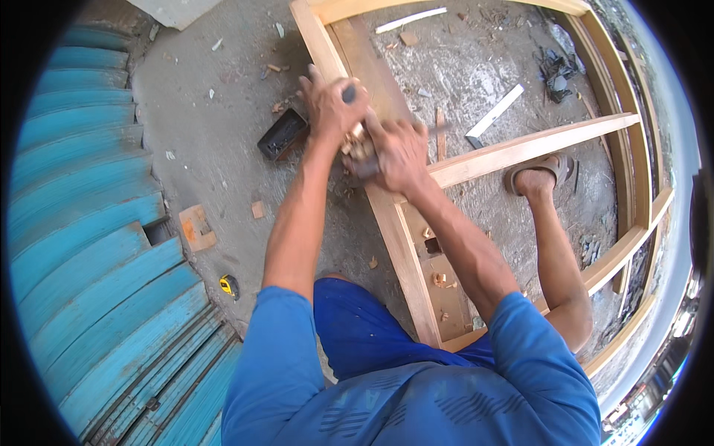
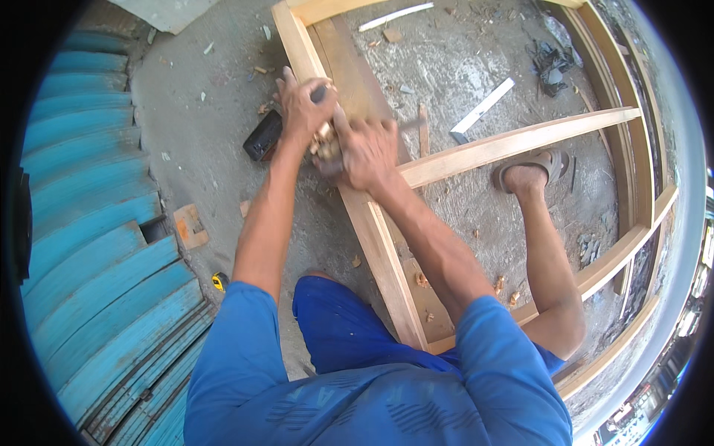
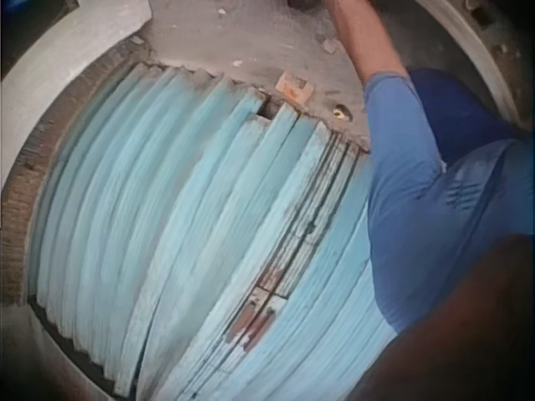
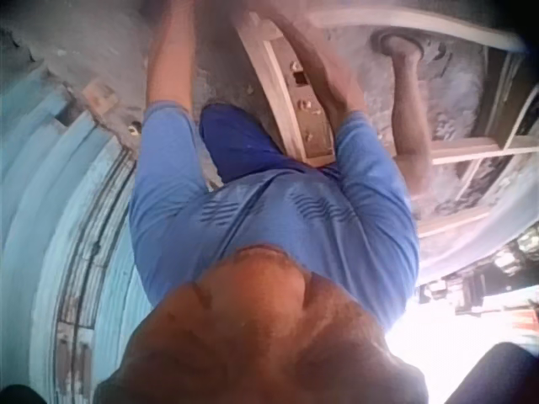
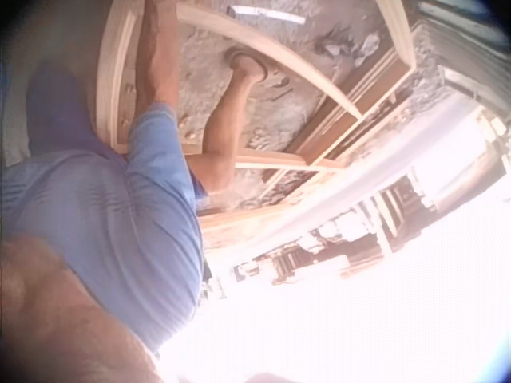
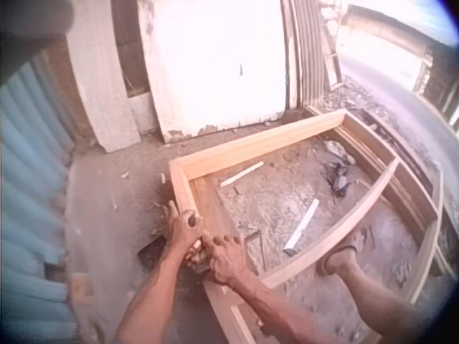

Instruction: The person shaves a wooden beam on a frame using a hand plane and adjusts the tool's blade with a hammer.

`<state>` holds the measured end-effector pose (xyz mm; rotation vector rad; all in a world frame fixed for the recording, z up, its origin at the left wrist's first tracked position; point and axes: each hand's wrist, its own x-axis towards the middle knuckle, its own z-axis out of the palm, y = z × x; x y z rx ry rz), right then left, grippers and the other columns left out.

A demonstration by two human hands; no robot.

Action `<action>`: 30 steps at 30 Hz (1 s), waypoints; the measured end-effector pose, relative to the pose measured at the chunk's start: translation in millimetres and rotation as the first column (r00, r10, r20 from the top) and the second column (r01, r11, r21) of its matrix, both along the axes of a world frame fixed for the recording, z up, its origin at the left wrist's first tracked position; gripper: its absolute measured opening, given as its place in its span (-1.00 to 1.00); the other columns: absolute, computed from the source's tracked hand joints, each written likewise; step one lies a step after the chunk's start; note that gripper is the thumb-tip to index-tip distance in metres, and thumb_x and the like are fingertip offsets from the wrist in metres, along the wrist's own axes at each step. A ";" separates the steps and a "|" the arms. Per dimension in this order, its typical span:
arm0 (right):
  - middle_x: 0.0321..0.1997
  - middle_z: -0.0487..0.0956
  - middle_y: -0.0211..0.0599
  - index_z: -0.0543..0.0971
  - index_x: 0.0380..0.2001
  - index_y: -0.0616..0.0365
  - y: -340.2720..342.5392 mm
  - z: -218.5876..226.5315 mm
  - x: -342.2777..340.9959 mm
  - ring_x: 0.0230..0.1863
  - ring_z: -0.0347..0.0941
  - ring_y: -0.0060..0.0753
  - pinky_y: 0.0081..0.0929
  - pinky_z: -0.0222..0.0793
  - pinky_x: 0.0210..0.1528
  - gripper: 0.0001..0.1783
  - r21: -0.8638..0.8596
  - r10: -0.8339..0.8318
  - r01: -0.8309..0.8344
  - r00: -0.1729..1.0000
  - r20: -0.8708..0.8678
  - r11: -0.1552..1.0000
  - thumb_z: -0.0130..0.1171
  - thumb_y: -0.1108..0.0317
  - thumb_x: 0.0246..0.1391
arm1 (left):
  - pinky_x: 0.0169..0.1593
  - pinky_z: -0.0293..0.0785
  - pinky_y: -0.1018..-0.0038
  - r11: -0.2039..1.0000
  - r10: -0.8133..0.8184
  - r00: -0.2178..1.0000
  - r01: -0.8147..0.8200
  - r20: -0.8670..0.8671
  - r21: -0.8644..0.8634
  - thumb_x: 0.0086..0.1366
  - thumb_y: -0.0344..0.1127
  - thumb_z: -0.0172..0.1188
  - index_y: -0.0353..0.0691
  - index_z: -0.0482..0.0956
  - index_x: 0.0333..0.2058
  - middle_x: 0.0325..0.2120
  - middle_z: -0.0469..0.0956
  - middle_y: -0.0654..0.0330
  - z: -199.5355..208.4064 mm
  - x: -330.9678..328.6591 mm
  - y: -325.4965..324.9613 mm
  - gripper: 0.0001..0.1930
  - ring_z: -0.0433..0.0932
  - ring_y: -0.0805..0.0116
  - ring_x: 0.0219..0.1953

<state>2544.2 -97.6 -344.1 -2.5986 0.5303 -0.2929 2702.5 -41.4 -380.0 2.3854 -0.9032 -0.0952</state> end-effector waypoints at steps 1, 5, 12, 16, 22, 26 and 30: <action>-0.30 0.59 -0.29 0.45 0.21 0.00 -17.7 -7.8 23.4 -0.14 0.52 -0.11 -0.12 0.17 -0.08 -0.08 -0.053 0.020 -0.018 0.999 0.031 0.998 0.44 -0.20 -0.22 | 0.46 -0.14 -0.27 1.000 -0.006 1.000 0.006 0.000 0.019 0.19 0.04 0.26 0.05 0.73 0.00 0.37 0.09 -0.46 1.9 25.3 -13.6 -0.56 -0.02 -0.57 0.43; -0.25 0.59 -0.28 0.44 0.23 0.02 -11.9 -3.9 1.8 -0.14 0.50 -0.12 -0.13 0.15 -0.07 -0.04 -0.017 0.063 -0.063 0.998 0.001 0.998 0.46 -0.18 -0.25 | 0.46 -0.03 -0.14 0.999 -0.023 0.995 0.020 0.094 0.031 0.20 0.08 0.25 0.10 0.73 0.01 0.35 0.16 -0.44 -16.1 10.5 -1.1 -0.56 0.09 -0.47 0.41; -0.22 0.51 -0.22 0.40 0.28 0.28 83.9 13.1 -197.5 -0.10 0.43 -0.07 -0.07 0.09 -0.10 0.01 0.030 0.038 -0.033 0.979 -0.201 0.999 0.34 -0.21 -0.14 | 0.43 -0.22 -0.38 0.980 -0.191 0.976 0.183 -0.107 -0.084 0.11 -0.18 0.33 -0.05 0.76 -0.09 0.40 -0.02 -0.48 10.2 -194.6 83.9 -0.65 -0.15 -0.57 0.46; -0.20 0.53 -0.24 0.36 0.31 0.25 51.9 8.8 -122.6 -0.12 0.44 -0.13 -0.09 0.08 -0.05 0.00 0.060 -0.026 0.035 0.989 -0.144 0.998 0.35 -0.14 -0.12 | 0.43 -0.15 -0.38 0.975 -0.201 0.979 0.200 -0.009 -0.095 0.14 -0.12 0.27 -0.08 0.77 -0.12 0.37 0.06 -0.48 -0.5 -119.8 41.3 -0.64 -0.08 -0.58 0.44; -0.28 0.59 -0.27 0.46 0.08 -0.04 -28.7 -1.1 19.9 -0.13 0.54 -0.07 -0.12 0.20 -0.05 -0.13 -0.040 0.046 -0.047 0.999 -0.025 0.998 0.55 -0.04 -0.38 | 0.48 -0.12 -0.21 0.998 -0.058 0.998 0.058 0.019 -0.008 0.15 -0.03 0.28 0.00 0.77 -0.06 0.34 0.13 -0.47 -23.2 46.5 -25.1 -0.60 -0.02 -0.54 0.43; -0.23 0.55 -0.25 0.35 0.33 0.10 10.9 0.2 -64.9 -0.12 0.46 -0.11 -0.12 0.13 -0.02 0.13 0.074 0.028 -0.024 0.998 -0.053 0.997 0.52 -0.17 -0.33 | 0.49 -0.13 -0.19 0.995 -0.054 0.997 0.049 -0.052 -0.089 0.15 -0.04 0.29 -0.02 0.77 -0.09 0.37 0.09 -0.47 -16.0 -54.4 11.9 -0.62 -0.05 -0.52 0.45; -0.24 0.47 -0.26 0.47 0.26 0.19 112.3 10.2 -208.3 -0.13 0.40 -0.13 -0.03 0.07 -0.10 -0.20 0.108 0.023 -0.007 0.989 -0.148 0.994 0.24 0.24 -0.18 | 0.45 -0.16 -0.34 0.988 -0.154 0.982 0.152 -0.112 -0.026 0.13 -0.12 0.32 -0.11 0.77 -0.15 0.40 0.02 -0.46 5.1 -191.6 99.1 -0.67 -0.10 -0.52 0.46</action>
